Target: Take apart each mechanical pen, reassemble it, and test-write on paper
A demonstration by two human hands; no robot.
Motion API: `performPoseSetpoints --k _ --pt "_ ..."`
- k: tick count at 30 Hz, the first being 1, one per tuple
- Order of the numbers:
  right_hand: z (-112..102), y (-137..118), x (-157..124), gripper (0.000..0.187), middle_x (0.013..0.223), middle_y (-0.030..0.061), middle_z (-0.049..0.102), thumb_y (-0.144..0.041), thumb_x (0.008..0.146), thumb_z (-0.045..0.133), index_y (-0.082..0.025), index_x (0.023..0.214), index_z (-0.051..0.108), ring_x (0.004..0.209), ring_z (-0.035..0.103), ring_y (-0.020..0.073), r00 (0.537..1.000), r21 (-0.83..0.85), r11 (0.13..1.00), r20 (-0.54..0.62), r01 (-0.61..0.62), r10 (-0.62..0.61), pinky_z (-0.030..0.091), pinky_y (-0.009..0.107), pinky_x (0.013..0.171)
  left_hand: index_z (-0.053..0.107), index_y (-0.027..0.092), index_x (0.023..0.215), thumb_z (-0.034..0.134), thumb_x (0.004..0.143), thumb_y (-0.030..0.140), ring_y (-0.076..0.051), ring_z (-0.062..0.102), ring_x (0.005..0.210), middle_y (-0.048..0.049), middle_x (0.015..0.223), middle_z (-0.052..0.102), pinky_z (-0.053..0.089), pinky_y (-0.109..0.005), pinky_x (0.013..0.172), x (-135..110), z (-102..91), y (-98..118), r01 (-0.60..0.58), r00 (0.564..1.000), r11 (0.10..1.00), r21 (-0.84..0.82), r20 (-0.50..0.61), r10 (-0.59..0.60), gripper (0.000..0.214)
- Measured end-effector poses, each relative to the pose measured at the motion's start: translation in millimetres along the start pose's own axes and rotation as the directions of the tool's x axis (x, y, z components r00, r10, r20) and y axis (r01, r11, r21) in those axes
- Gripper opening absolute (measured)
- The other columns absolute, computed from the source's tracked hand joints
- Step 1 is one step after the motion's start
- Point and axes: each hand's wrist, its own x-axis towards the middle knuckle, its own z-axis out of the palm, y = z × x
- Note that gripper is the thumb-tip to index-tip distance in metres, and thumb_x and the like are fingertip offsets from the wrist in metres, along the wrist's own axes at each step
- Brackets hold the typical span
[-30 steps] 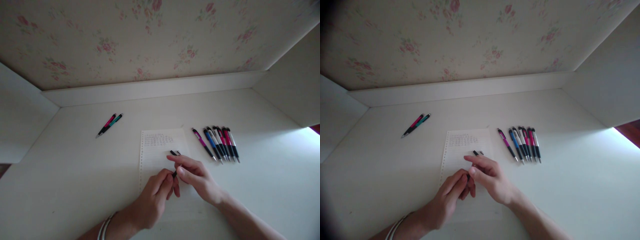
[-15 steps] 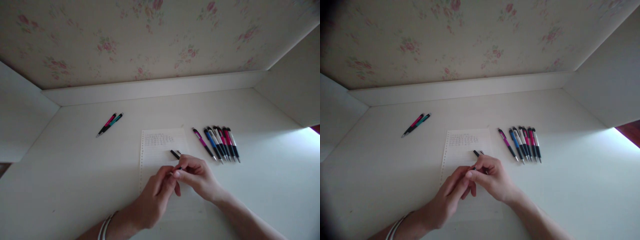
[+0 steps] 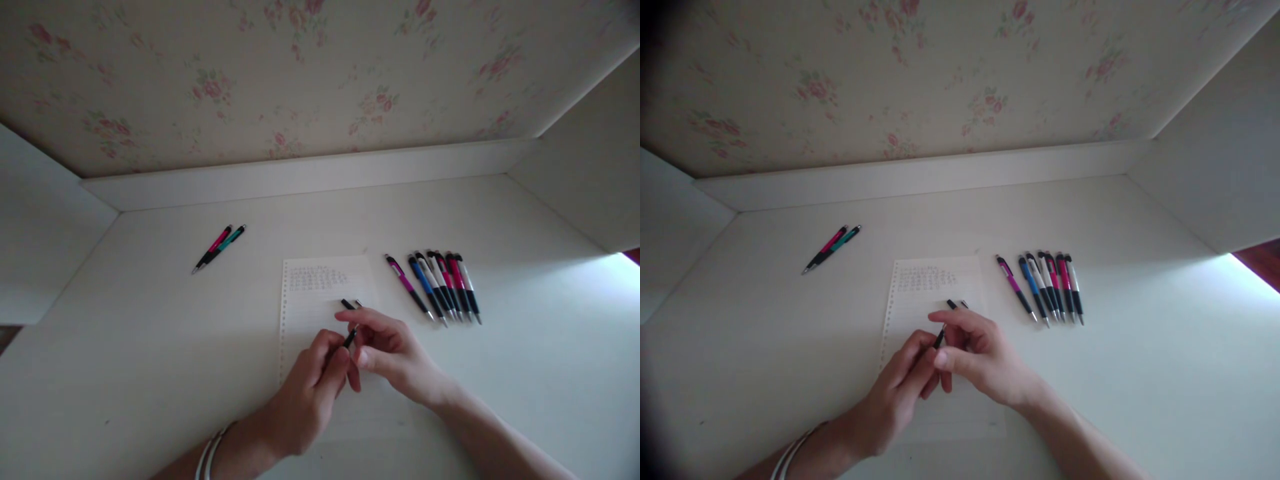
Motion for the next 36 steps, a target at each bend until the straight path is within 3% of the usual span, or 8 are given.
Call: performPoseSetpoints --k 3,6,11,17,23,26,29,36 --pt "1.4 -1.4 0.2 0.012 0.078 -0.0007 0.060 -0.028 0.089 0.074 -0.017 0.092 0.074 0.056 0.072 0.0151 1.000 -0.049 0.999 0.015 0.022 -0.022 0.055 0.025 0.050 0.056 0.018 0.085 0.033 0.106 0.051 -0.012 0.039 0.061 0.0023 0.068 0.045 0.034 -0.028 0.061 -0.6 -0.3 -1.2 -0.016 1.000 0.999 0.036 -0.009 0.016 0.046" --pt "2.2 -3.0 0.7 0.019 0.073 -0.0016 0.059 -0.026 0.087 0.076 -0.015 0.072 0.070 0.055 0.072 0.0153 0.999 -0.069 0.997 -0.016 0.038 -0.040 0.053 0.022 0.046 0.056 0.019 0.103 0.038 0.105 0.052 -0.013 0.041 0.063 0.0019 0.073 0.051 0.034 -0.028 0.061 -0.2 0.0 -0.3 -0.026 1.000 0.999 0.021 0.003 0.026 0.038" --pt "1.3 -5.5 0.4 0.018 0.081 -0.0012 0.061 -0.031 0.089 0.073 -0.021 0.104 0.075 0.057 0.072 0.0135 1.000 -0.045 0.999 -0.003 0.015 -0.015 0.057 0.025 0.052 0.051 0.020 0.099 0.042 0.104 0.051 -0.012 0.043 0.065 -0.0001 0.078 0.058 0.035 -0.028 0.061 0.2 0.4 -0.7 -0.006 1.000 0.999 -0.040 0.006 0.006 0.033" --pt "0.9 -6.7 -0.5 0.022 0.066 0.0000 0.066 -0.030 0.093 0.068 -0.018 0.075 0.072 0.057 0.072 0.0155 0.997 -0.232 0.970 0.026 0.072 -0.068 0.053 0.025 0.053 0.055 0.018 0.086 0.032 0.107 0.048 -0.012 0.041 0.063 0.0007 0.072 0.052 0.034 -0.029 0.061 -1.3 -0.5 -3.7 0.005 1.000 0.998 0.058 0.028 -0.006 0.043" --pt "-8.6 -8.3 -1.6 0.031 0.076 0.0025 0.066 -0.042 0.094 0.064 -0.021 0.115 0.072 0.066 0.062 0.0163 0.913 -0.772 0.621 -0.148 0.133 -0.380 0.053 0.029 0.059 0.048 0.021 0.108 0.048 0.100 0.056 -0.011 0.040 0.062 0.0039 0.074 0.052 0.031 -0.025 0.056 3.5 0.9 -3.1 -0.023 0.999 0.988 -0.153 -0.049 0.015 0.036" --pt "-15.4 -4.1 1.7 0.028 0.096 0.0092 0.068 -0.034 0.095 0.062 -0.018 0.117 0.070 0.084 0.065 0.0221 0.878 -0.951 0.299 -0.082 0.072 -0.471 0.057 0.038 0.075 0.047 0.021 0.096 0.047 0.100 0.057 -0.010 0.038 0.059 0.0051 0.068 0.050 0.028 -0.023 0.053 4.9 1.5 -1.0 0.053 0.992 0.960 -0.277 -0.091 -0.081 0.036" --pt "-20.4 1.9 5.9 0.026 0.107 0.0133 0.067 -0.031 0.095 0.062 -0.018 0.115 0.072 0.095 0.063 0.0282 0.910 -0.997 0.065 0.004 0.034 -0.414 0.056 0.047 0.082 0.046 0.020 0.084 0.048 0.099 0.057 -0.010 0.038 0.058 0.0038 0.067 0.051 0.026 -0.022 0.051 4.6 1.3 -0.2 0.114 0.988 0.944 -0.310 -0.068 -0.141 0.040" --pt "-19.8 3.2 8.1 0.020 0.105 0.0107 0.070 -0.021 0.098 0.055 -0.023 0.106 0.074 0.092 0.060 0.0264 0.919 -0.983 0.151 0.039 0.106 -0.392 0.053 0.045 0.081 0.051 0.019 0.089 0.045 0.100 0.055 -0.009 0.036 0.054 0.0022 0.066 0.054 0.021 -0.022 0.047 6.8 0.3 -1.4 0.137 0.986 0.948 -0.287 -0.050 -0.157 0.039"
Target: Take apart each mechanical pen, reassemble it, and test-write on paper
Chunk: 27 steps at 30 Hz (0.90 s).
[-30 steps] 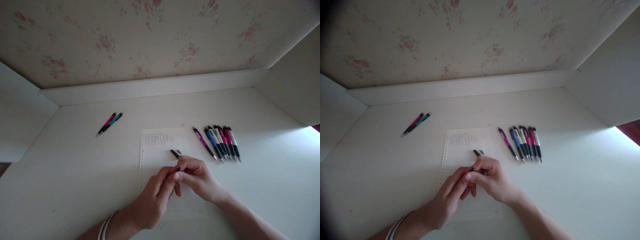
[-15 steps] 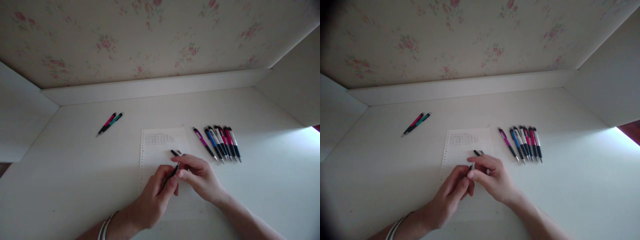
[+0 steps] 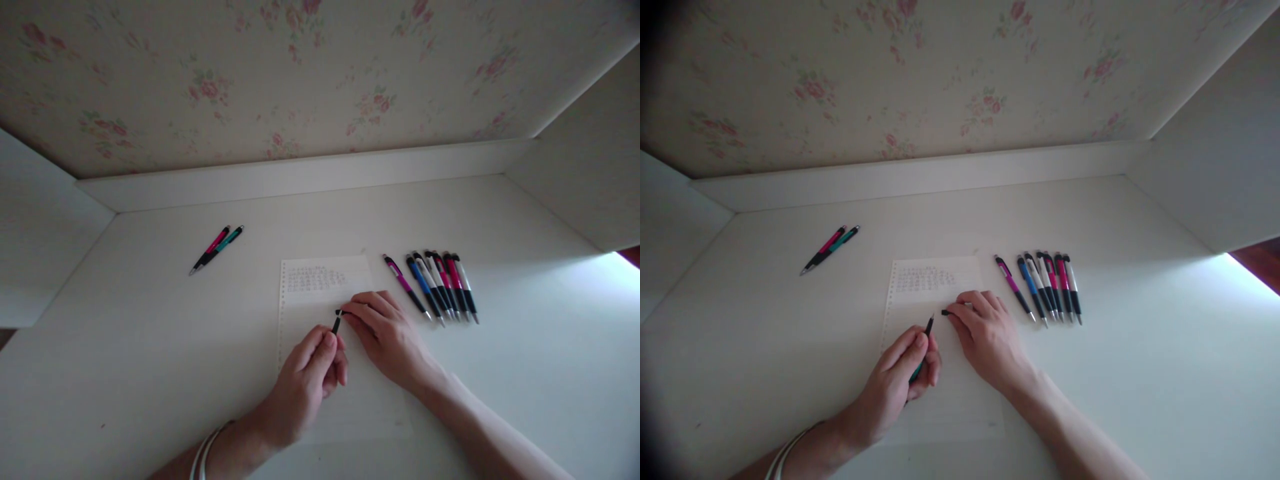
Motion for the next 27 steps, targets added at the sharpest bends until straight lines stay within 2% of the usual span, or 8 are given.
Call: performPoseSetpoints --k 3,6,8,12,14,19,24,27 --pt "-1.7 -4.1 0.8 0.021 0.101 0.0085 0.071 -0.019 0.099 0.054 -0.024 0.112 0.071 0.094 0.061 0.0241 0.997 0.216 0.976 -0.078 0.003 0.014 0.052 0.041 0.082 0.052 0.018 0.090 0.044 0.101 0.054 -0.009 0.037 0.055 0.0022 0.067 0.053 0.023 -0.023 0.048 0.5 0.7 2.7 -0.022 1.000 0.999 0.024 0.007 0.022 0.038" --pt "-2.8 -6.0 1.2 0.030 0.102 0.0066 0.065 -0.022 0.102 0.050 -0.028 0.129 0.062 0.093 0.060 0.0201 0.977 0.480 0.876 -0.155 -0.057 0.148 0.052 0.035 0.078 0.051 0.018 0.089 0.043 0.101 0.053 -0.009 0.036 0.054 0.0028 0.066 0.052 0.024 -0.023 0.049 0.0 1.2 5.4 -0.025 1.000 0.999 0.036 0.018 0.024 0.038" --pt "-2.6 -6.1 1.2 0.031 0.097 0.0041 0.061 -0.026 0.103 0.048 -0.030 0.131 0.061 0.084 0.058 0.0170 0.962 0.631 0.768 -0.126 -0.111 0.243 0.050 0.031 0.072 0.051 0.018 0.090 0.043 0.101 0.054 -0.009 0.035 0.053 0.0031 0.066 0.052 0.024 -0.023 0.049 -0.5 0.9 6.1 -0.024 0.999 0.999 0.048 0.029 0.023 0.038" --pt "-0.2 -9.0 1.8 0.019 0.089 0.0000 0.059 -0.037 0.102 0.051 -0.031 0.117 0.062 0.067 0.051 0.0122 0.915 0.852 0.474 0.012 -0.220 0.403 0.046 0.026 0.061 0.052 0.018 0.092 0.042 0.102 0.053 -0.008 0.034 0.052 0.0031 0.067 0.053 0.024 -0.024 0.049 -1.0 -0.5 6.1 -0.030 0.998 0.993 0.111 0.057 0.024 0.038" --pt "0.3 -12.6 2.6 0.017 0.090 0.0005 0.063 -0.040 0.099 0.056 -0.029 0.111 0.060 0.067 0.052 0.0124 0.900 0.886 0.400 0.043 -0.235 0.434 0.047 0.026 0.060 0.053 0.018 0.091 0.044 0.101 0.054 -0.008 0.035 0.053 0.0028 0.067 0.053 0.025 -0.024 0.049 -0.8 -1.0 6.1 -0.027 0.998 0.989 0.146 0.066 0.017 0.038" --pt "-2.1 -18.9 4.7 0.018 0.092 0.0021 0.068 -0.041 0.096 0.062 -0.027 0.107 0.060 0.068 0.057 0.0133 0.903 0.881 0.412 0.039 -0.233 0.428 0.051 0.027 0.063 0.053 0.018 0.092 0.043 0.101 0.055 -0.009 0.035 0.053 0.0028 0.068 0.054 0.025 -0.024 0.048 0.2 -1.6 5.4 -0.018 0.997 0.984 0.179 0.072 0.005 0.039" --pt "-0.6 -18.1 2.1 0.017 0.092 0.0030 0.069 -0.039 0.097 0.061 -0.026 0.107 0.062 0.070 0.060 0.0132 0.923 0.845 0.478 0.045 -0.239 0.382 0.053 0.027 0.065 0.053 0.018 0.092 0.045 0.101 0.056 -0.009 0.034 0.053 0.0028 0.067 0.053 0.024 -0.024 0.048 0.4 -1.4 4.5 -0.010 0.997 0.984 0.178 0.080 -0.004 0.040" --pt "2.7 -17.6 -2.8 0.020 0.093 0.0027 0.068 -0.035 0.098 0.060 -0.027 0.116 0.059 0.075 0.063 0.0140 0.947 0.834 0.505 0.064 -0.224 0.314 0.055 0.028 0.069 0.054 0.018 0.094 0.046 0.100 0.054 -0.008 0.034 0.053 0.0031 0.067 0.052 0.024 -0.024 0.048 -0.6 -0.7 6.0 -0.006 0.997 0.982 0.189 0.078 -0.009 0.038"
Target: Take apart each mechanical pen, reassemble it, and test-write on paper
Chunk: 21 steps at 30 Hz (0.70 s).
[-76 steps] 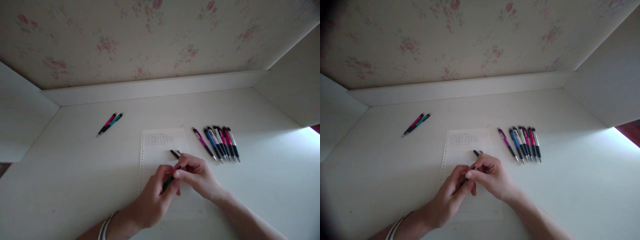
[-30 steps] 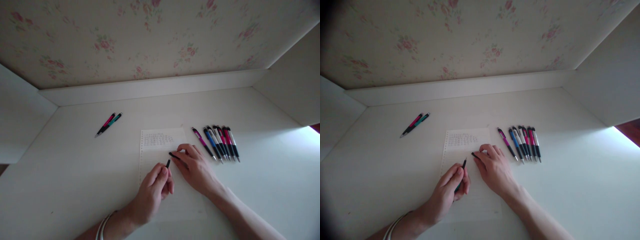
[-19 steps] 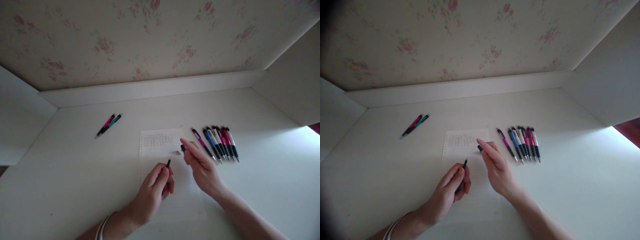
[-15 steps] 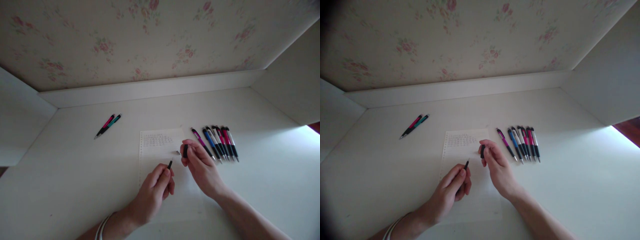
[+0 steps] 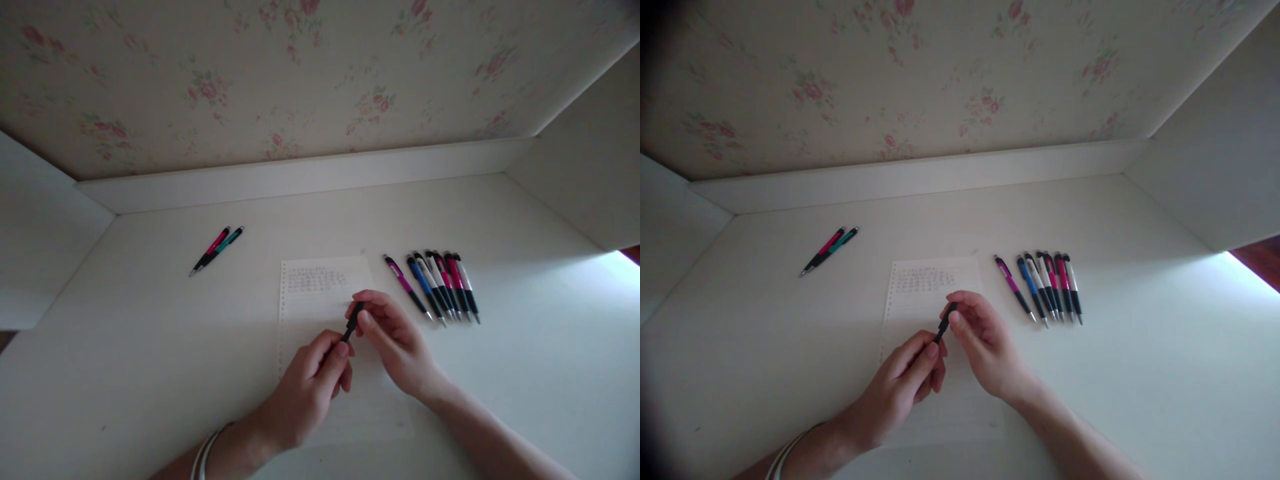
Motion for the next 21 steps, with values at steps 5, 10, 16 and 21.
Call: performPoseSetpoints --k 5,10,16,21 --pt "-2.5 -0.2 -8.5 0.041 0.094 0.0028 0.067 -0.030 0.098 0.060 -0.032 0.136 0.047 0.083 0.065 0.0180 0.991 -0.178 0.983 0.133 0.043 -0.019 0.057 0.034 0.076 0.052 0.019 0.113 0.052 0.099 0.052 -0.008 0.035 0.055 0.0042 0.072 0.051 0.025 -0.023 0.048 -1.9 0.2 2.7 -0.034 0.999 0.999 -0.010 0.014 0.034 0.036" --pt "-12.7 -6.6 -2.6 0.032 0.109 0.0075 0.064 -0.032 0.097 0.059 -0.029 0.129 0.055 0.089 0.062 0.0203 0.986 -0.435 0.885 0.076 0.168 -0.150 0.055 0.037 0.079 0.054 0.019 0.101 0.041 0.102 0.055 -0.009 0.034 0.052 0.0043 0.066 0.052 0.025 -0.023 0.048 -1.2 0.7 -1.8 -0.050 0.998 0.997 -0.058 -0.050 0.047 0.039" --pt "-26.8 2.8 14.2 0.023 0.113 0.0132 0.065 -0.033 0.093 0.064 -0.021 0.111 0.070 0.096 0.062 0.0287 0.958 -0.865 0.469 0.046 0.180 -0.283 0.054 0.048 0.084 0.046 0.020 0.134 0.042 0.102 0.051 -0.011 0.038 0.056 0.0008 0.074 0.059 0.028 -0.024 0.050 -2.5 1.2 -2.4 -0.021 0.994 0.994 -0.109 -0.109 0.009 0.045" --pt "-28.2 8.4 15.3 0.020 0.104 0.0119 0.072 -0.024 0.097 0.057 -0.021 0.099 0.077 0.092 0.062 0.0291 0.951 -0.886 0.384 0.169 0.262 -0.259 0.054 0.049 0.081 0.054 0.017 0.121 0.041 0.103 0.048 -0.009 0.036 0.054 0.0000 0.076 0.059 0.029 -0.024 0.050 -2.1 0.5 -2.3 -0.051 0.997 0.995 -0.087 -0.070 0.045 0.038"
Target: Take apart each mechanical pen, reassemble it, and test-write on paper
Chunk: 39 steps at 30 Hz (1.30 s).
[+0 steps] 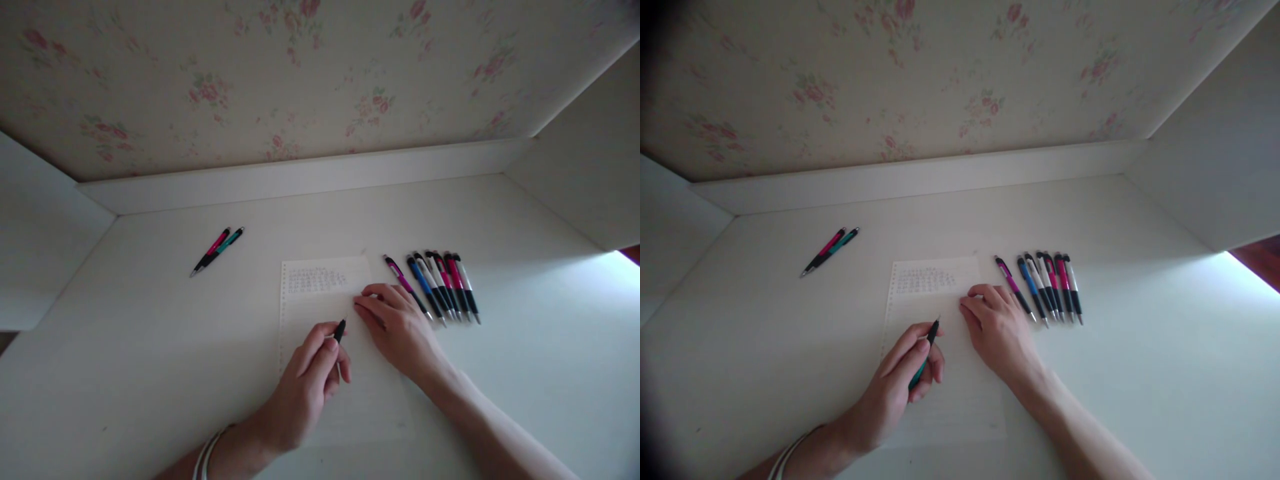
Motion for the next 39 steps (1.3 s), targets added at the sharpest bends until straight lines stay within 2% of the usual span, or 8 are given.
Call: performPoseSetpoints --k 4,6,9,13,19,25,31,39 --pt "-3.0 -7.7 1.3 0.019 0.101 0.0092 0.075 -0.023 0.098 0.057 -0.023 0.102 0.076 0.094 0.067 0.0260 1.000 0.283 0.959 -0.006 -0.022 0.024 0.056 0.044 0.082 0.057 0.017 0.103 0.041 0.102 0.053 -0.008 0.032 0.051 0.0020 0.073 0.055 0.024 -0.023 0.047 1.6 0.5 -2.2 -0.018 1.000 0.998 -0.055 0.000 0.018 0.039" --pt "-6.1 -12.8 2.6 0.016 0.098 0.0071 0.076 -0.025 0.097 0.060 -0.024 0.102 0.076 0.090 0.069 0.0226 0.996 0.488 0.868 0.053 -0.094 0.078 0.057 0.038 0.078 0.057 0.017 0.101 0.041 0.101 0.056 -0.007 0.032 0.050 0.0027 0.070 0.053 0.024 -0.023 0.046 1.8 1.0 -2.0 -0.014 1.000 0.999 -0.036 -0.007 0.014 0.041" --pt "-10.9 -17.3 4.1 0.011 0.092 0.0056 0.074 -0.028 0.093 0.067 -0.025 0.097 0.077 0.086 0.069 0.0199 0.982 0.702 0.687 0.122 -0.187 0.142 0.058 0.033 0.074 0.055 0.018 0.111 0.042 0.101 0.055 -0.008 0.035 0.051 0.0032 0.068 0.054 0.025 -0.024 0.047 1.6 1.2 -0.3 0.009 1.000 1.000 0.027 -0.018 -0.008 0.041" --pt "-12.9 -16.8 2.5 0.010 0.094 0.0047 0.073 -0.028 0.090 0.071 -0.026 0.095 0.079 0.088 0.068 0.0172 0.965 0.833 0.492 0.176 -0.251 0.195 0.057 0.030 0.077 0.050 0.018 0.128 0.042 0.102 0.055 -0.009 0.037 0.053 0.0027 0.071 0.057 0.027 -0.024 0.047 2.1 0.2 0.9 0.009 1.000 0.996 0.086 -0.004 -0.008 0.046" --pt "-7.9 -15.4 -1.8 0.021 0.090 0.0013 0.074 -0.025 0.085 0.077 -0.028 0.105 0.074 0.079 0.068 0.0126 0.917 0.910 0.217 0.291 -0.353 0.272 0.057 0.025 0.074 0.054 0.017 0.121 0.042 0.102 0.056 -0.008 0.035 0.051 0.0032 0.070 0.056 0.025 -0.023 0.045 3.2 -0.9 -0.5 0.014 0.999 0.993 0.119 0.035 -0.018 0.046" --pt "-8.9 -13.1 -1.7 0.019 0.090 -0.0006 0.071 -0.022 0.085 0.077 -0.029 0.102 0.074 0.081 0.065 0.0100 0.917 0.924 0.187 0.273 -0.334 0.290 0.054 0.019 0.074 0.055 0.018 0.115 0.042 0.101 0.057 -0.008 0.035 0.050 0.0036 0.069 0.056 0.026 -0.023 0.045 2.2 -0.2 -0.1 0.015 1.000 0.992 0.124 0.024 -0.018 0.044" --pt "-12.0 -16.2 -3.3 0.024 0.093 0.0000 0.070 -0.021 0.088 0.072 -0.032 0.109 0.075 0.086 0.066 0.0110 0.939 0.891 0.306 0.290 -0.335 0.184 0.053 0.021 0.077 0.056 0.019 0.115 0.042 0.101 0.057 -0.008 0.036 0.051 0.0038 0.069 0.056 0.027 -0.023 0.046 2.6 -0.2 0.8 0.002 1.000 0.990 0.141 0.025 -0.006 0.043" --pt "-12.5 -17.6 -3.0 0.027 0.092 -0.0002 0.071 -0.023 0.086 0.075 -0.032 0.112 0.075 0.083 0.066 0.0101 0.923 0.900 0.242 0.311 -0.362 0.226 0.054 0.020 0.077 0.057 0.019 0.113 0.041 0.102 0.054 -0.008 0.039 0.053 0.0037 0.070 0.056 0.030 -0.023 0.048 2.8 0.2 1.2 0.006 1.000 0.979 0.201 0.022 -0.011 0.040"
